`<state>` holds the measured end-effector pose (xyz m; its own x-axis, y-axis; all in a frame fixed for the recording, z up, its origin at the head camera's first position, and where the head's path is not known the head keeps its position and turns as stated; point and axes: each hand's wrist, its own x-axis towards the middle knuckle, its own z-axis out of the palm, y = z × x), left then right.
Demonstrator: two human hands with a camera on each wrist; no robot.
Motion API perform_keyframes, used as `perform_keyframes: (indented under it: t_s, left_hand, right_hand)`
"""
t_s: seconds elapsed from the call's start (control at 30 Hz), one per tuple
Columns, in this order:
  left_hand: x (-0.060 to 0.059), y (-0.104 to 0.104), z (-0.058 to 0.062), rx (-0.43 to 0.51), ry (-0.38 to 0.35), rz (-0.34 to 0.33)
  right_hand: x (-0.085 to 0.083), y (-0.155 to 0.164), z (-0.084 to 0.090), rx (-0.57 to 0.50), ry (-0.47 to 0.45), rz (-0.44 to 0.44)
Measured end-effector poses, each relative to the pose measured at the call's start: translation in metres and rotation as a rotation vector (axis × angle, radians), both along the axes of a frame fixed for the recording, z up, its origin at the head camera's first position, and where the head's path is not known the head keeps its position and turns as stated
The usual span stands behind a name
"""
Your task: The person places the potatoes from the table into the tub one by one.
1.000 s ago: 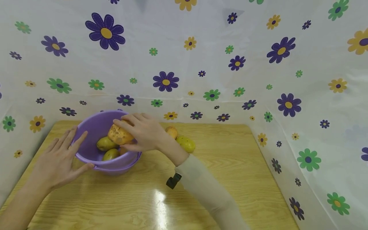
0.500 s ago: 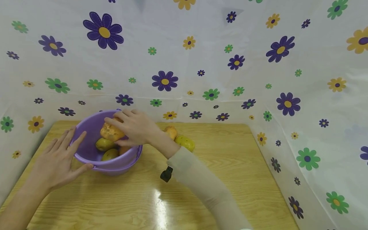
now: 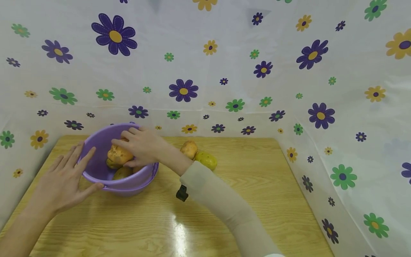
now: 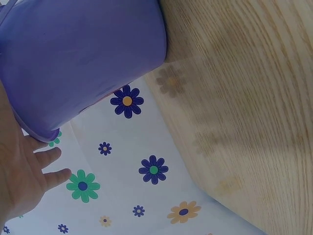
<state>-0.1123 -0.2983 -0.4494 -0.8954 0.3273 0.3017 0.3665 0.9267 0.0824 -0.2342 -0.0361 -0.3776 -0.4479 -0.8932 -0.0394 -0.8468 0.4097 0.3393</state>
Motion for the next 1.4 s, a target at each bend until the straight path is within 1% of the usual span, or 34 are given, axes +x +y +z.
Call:
perform_keyframes:
  t_s: [0.13,0.3,0.43,0.57,0.73,0.93,1.1,1.2,1.4]
  left_hand:
    - [0.001,0.000,0.000,0.000,-0.001,0.000]
    - [0.000,0.001,0.000,-0.006,0.004,-0.002]
    - [0.000,0.001,0.000,-0.009,0.011,-0.004]
    - [0.000,0.000,0.001,-0.008,0.012,-0.004]
    - [0.001,0.000,0.002,-0.006,0.004,0.004]
    - [0.000,0.000,0.001,-0.005,0.004,-0.002]
    - [0.000,0.001,0.001,0.008,0.005,-0.003]
    - [0.001,0.001,0.000,0.011,0.007,-0.004]
    - [0.000,0.001,0.000,0.006,0.001,-0.010]
  right_hand:
    - [0.001,-0.002,0.001,0.038,-0.020,-0.007]
    - [0.001,-0.002,0.001,0.028,-0.029,-0.013]
    - [0.000,-0.001,0.001,0.019,-0.014,-0.006]
    - [0.000,0.003,0.003,-0.031,-0.018,0.000]
    - [0.000,0.012,0.008,-0.105,-0.054,-0.024]
    - [0.003,0.028,0.009,-0.162,-0.030,-0.038]
    - [0.008,0.038,0.007,-0.220,-0.036,-0.036]
    - [0.012,0.044,0.008,-0.236,-0.032,-0.042]
    - [0.019,0.054,0.006,-0.261,0.018,-0.024]
